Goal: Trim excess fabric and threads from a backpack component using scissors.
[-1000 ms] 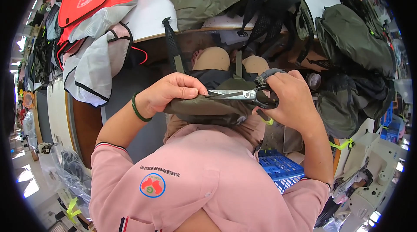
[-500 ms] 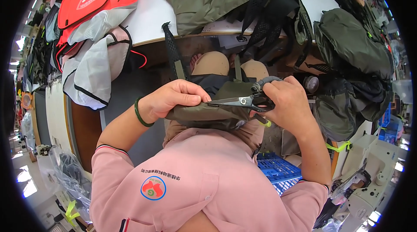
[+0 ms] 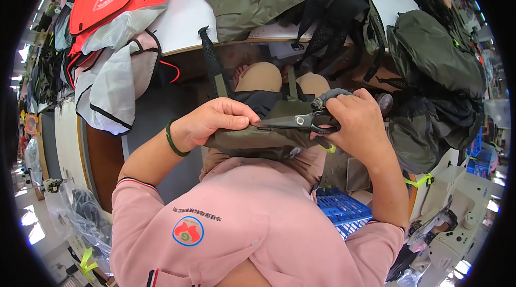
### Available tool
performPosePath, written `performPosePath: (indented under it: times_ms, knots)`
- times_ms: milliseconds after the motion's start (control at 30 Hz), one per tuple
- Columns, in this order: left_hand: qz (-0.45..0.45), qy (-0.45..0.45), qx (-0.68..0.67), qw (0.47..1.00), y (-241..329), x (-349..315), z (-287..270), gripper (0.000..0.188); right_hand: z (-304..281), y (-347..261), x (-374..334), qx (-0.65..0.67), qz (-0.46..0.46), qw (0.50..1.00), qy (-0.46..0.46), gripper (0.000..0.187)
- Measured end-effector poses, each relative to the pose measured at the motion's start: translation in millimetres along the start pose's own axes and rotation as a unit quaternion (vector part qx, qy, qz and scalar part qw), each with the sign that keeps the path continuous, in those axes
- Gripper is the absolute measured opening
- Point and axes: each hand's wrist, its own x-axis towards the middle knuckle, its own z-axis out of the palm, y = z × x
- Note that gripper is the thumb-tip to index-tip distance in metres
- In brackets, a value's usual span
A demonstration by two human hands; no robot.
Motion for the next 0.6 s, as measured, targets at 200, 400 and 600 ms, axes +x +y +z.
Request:
performPosePath:
  times_ms: [200,400,600]
  knots:
    - [-0.003,-0.026,0.024,0.999,4.8,3.7,5.2,0.022,12.1,-10.6,4.5,0.324,0.214,0.921,-0.011,0.044]
    - [0.041,-0.031,0.072,0.996,12.4,9.5,20.4,0.021,33.6,-32.2,15.4,0.507,0.16,0.847,-0.029,0.026]
    - [0.104,0.008,0.112,0.988,9.1,-9.8,1.2,0.036,40.9,-24.5,8.2,0.551,0.239,0.799,0.027,0.025]
